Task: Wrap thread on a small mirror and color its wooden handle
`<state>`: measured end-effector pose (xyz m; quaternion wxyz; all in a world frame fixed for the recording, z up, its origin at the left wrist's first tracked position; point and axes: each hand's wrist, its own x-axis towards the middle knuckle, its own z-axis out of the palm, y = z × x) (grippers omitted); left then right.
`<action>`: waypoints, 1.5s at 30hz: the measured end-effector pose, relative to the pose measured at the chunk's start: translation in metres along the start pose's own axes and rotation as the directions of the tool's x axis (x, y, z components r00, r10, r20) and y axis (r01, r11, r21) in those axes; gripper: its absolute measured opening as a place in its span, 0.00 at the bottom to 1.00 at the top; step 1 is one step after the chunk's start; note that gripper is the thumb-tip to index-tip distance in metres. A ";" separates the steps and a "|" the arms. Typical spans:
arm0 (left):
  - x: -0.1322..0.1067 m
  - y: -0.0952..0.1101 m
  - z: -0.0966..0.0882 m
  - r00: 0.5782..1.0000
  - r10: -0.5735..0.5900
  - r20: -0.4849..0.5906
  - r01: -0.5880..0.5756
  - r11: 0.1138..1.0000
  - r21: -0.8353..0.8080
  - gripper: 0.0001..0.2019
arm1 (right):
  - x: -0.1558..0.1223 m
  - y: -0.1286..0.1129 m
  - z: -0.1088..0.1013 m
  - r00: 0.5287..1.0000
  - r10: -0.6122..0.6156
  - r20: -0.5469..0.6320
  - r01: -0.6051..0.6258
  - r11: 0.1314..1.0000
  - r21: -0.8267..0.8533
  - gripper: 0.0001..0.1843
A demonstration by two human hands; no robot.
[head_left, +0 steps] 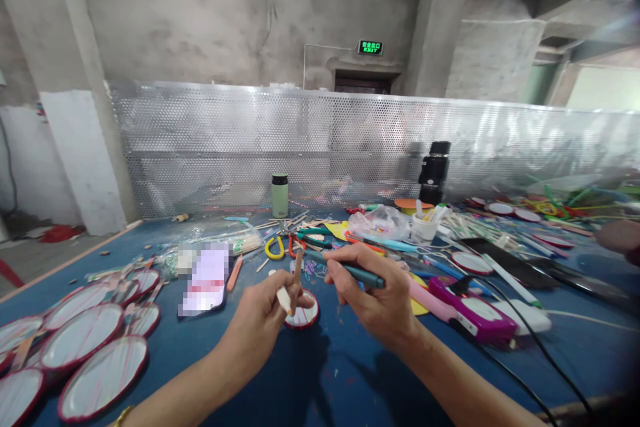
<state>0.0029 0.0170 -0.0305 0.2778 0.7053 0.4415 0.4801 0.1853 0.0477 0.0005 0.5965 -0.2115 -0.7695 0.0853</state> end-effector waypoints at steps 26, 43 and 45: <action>0.001 0.004 0.000 1.000 0.004 -0.005 -0.005 1.000 -0.020 0.14 | 0.000 -0.002 -0.001 1.000 0.016 0.002 -0.016 1.000 0.002 0.06; 0.001 0.002 0.000 1.000 0.002 0.003 -0.002 1.000 -0.027 0.15 | -0.001 -0.001 -0.001 1.000 0.008 0.019 -0.008 1.000 -0.009 0.05; 0.000 0.002 0.000 1.000 -0.001 0.001 0.001 1.000 -0.021 0.15 | -0.001 -0.001 -0.002 1.000 0.002 0.014 -0.002 1.000 -0.011 0.05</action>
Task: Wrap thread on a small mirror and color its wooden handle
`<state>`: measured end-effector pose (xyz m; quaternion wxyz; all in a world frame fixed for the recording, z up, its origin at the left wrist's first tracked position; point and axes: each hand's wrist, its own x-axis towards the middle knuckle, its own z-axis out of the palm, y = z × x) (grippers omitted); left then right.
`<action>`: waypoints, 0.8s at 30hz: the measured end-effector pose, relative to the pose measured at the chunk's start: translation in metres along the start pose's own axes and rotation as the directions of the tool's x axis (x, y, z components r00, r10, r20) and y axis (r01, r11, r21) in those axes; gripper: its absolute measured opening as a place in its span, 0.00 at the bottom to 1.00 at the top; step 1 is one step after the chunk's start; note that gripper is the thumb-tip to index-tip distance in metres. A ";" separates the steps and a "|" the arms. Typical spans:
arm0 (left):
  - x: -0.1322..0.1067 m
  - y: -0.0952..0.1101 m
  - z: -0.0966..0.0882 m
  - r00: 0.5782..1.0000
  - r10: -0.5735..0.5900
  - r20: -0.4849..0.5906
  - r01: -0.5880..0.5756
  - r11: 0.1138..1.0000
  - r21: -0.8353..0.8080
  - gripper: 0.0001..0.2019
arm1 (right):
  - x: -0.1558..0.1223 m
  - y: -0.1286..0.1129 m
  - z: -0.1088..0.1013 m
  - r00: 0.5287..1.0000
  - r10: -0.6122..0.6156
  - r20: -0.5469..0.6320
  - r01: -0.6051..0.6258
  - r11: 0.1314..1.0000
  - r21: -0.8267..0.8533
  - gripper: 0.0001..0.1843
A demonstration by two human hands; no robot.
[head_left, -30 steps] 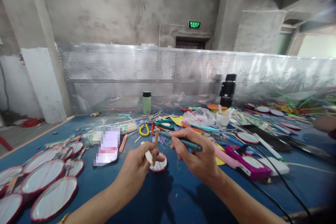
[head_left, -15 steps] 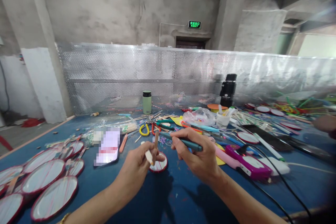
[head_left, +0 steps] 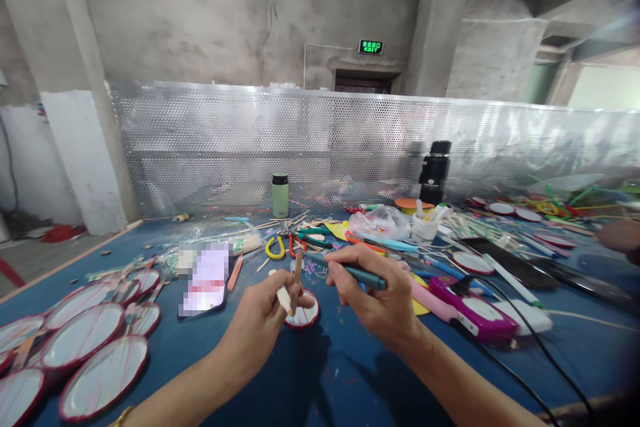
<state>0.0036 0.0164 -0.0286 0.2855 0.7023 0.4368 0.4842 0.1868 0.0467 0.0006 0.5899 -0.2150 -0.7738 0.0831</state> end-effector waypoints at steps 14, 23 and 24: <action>-0.001 -0.001 0.000 1.000 0.014 -0.005 -0.014 1.000 0.012 0.15 | 0.001 -0.002 0.000 1.000 -0.001 -0.011 0.001 1.000 -0.005 0.05; 0.000 0.000 0.000 1.000 0.008 -0.010 -0.008 0.999 0.036 0.14 | 0.000 -0.001 0.000 1.000 -0.006 -0.017 0.006 1.000 0.004 0.05; 0.000 0.000 0.000 1.000 0.013 -0.009 -0.013 0.999 0.038 0.14 | 0.000 -0.001 0.000 1.000 -0.010 -0.013 0.010 1.000 0.008 0.05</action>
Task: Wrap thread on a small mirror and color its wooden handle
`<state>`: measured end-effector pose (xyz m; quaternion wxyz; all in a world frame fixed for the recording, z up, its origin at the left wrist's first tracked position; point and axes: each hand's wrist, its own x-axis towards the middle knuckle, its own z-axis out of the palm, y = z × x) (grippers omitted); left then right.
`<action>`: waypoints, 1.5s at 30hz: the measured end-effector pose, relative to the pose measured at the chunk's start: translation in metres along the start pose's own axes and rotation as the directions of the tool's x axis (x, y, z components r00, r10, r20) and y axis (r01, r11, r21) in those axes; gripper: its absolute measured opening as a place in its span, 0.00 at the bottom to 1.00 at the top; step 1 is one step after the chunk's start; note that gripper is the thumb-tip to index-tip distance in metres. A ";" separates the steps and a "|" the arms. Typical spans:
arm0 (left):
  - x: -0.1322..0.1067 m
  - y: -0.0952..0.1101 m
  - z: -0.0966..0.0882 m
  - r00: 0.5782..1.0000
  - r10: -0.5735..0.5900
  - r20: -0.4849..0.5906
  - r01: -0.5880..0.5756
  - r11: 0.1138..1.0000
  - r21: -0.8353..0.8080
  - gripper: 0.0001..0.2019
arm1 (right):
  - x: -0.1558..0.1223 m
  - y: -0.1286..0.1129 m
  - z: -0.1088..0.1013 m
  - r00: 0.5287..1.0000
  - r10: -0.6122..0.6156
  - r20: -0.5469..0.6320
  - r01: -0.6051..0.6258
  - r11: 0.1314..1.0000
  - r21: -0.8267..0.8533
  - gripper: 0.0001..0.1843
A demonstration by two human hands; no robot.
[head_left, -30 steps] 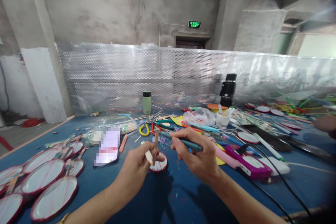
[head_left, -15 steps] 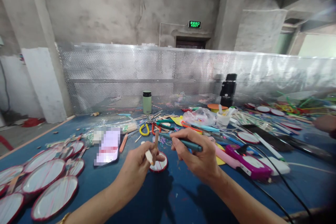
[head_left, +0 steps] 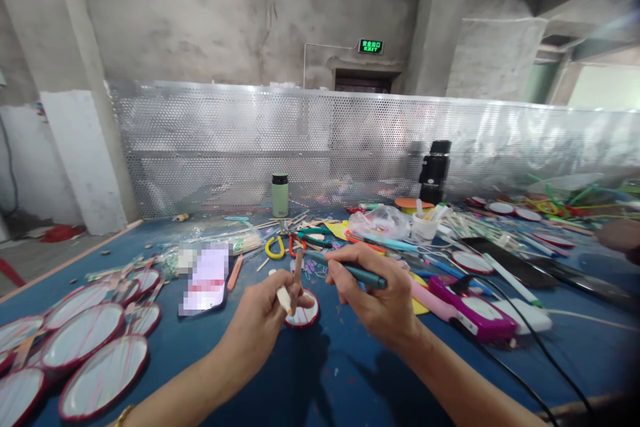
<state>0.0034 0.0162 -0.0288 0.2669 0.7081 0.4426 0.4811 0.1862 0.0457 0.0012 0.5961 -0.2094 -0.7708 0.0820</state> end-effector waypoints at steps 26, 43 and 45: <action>-0.001 0.000 0.000 1.000 -0.003 0.015 0.003 1.000 0.011 0.14 | 0.000 0.001 0.001 1.000 -0.009 0.004 0.009 1.000 0.011 0.05; -0.001 0.001 0.001 1.000 -0.010 0.014 0.010 1.000 0.016 0.14 | -0.001 0.000 0.000 1.000 -0.017 0.015 0.017 1.000 0.017 0.06; -0.001 0.000 0.001 1.000 -0.002 0.013 0.001 1.000 0.006 0.14 | -0.001 0.000 0.001 1.000 -0.011 0.017 0.011 1.000 0.020 0.06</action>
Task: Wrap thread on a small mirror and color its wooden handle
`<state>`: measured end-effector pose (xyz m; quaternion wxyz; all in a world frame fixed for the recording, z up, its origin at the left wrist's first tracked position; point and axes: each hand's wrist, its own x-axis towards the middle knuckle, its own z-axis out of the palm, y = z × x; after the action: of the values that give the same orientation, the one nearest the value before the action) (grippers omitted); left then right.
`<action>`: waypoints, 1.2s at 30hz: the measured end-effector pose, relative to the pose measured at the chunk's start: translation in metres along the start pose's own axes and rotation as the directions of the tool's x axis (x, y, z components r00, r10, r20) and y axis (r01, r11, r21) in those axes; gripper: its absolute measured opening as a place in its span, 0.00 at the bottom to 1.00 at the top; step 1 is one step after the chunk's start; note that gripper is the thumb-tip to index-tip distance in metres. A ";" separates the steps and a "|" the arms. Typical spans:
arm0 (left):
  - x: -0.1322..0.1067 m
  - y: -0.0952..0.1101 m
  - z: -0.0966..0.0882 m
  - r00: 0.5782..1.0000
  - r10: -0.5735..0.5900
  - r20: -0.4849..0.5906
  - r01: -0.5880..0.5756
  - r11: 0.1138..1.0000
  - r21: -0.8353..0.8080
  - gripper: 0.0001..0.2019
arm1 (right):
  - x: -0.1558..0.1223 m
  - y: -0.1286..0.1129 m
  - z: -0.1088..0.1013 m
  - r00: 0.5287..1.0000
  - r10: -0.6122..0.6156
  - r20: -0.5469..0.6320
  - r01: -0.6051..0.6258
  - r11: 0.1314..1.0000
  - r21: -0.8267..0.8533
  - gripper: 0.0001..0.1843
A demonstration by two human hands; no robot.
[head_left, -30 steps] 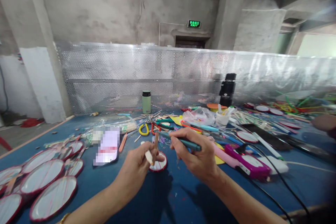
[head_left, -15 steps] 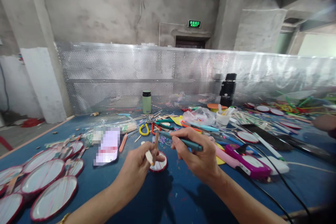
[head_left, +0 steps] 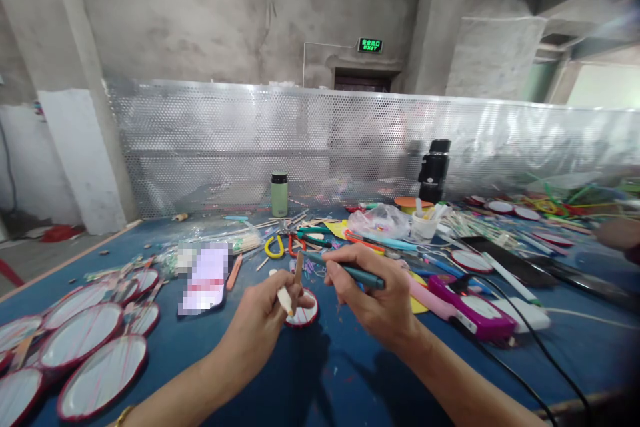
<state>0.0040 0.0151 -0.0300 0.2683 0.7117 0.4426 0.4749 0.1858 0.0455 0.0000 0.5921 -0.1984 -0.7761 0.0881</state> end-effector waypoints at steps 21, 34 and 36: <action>0.000 -0.004 0.001 1.000 0.003 0.003 -0.003 1.000 -0.020 0.11 | 0.000 0.000 0.001 1.000 0.009 0.005 -0.009 1.000 0.005 0.06; 0.000 0.001 0.000 1.000 -0.005 0.004 0.005 1.000 0.000 0.13 | 0.001 0.000 0.001 1.000 0.007 0.004 -0.007 1.000 0.000 0.06; 0.000 0.001 0.000 1.000 -0.005 0.000 0.005 1.000 -0.005 0.13 | 0.001 0.000 0.001 1.000 0.011 -0.001 -0.011 1.000 -0.005 0.06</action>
<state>0.0045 0.0149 -0.0293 0.2713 0.7099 0.4434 0.4752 0.1847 0.0455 0.0007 0.5914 -0.2042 -0.7750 0.0893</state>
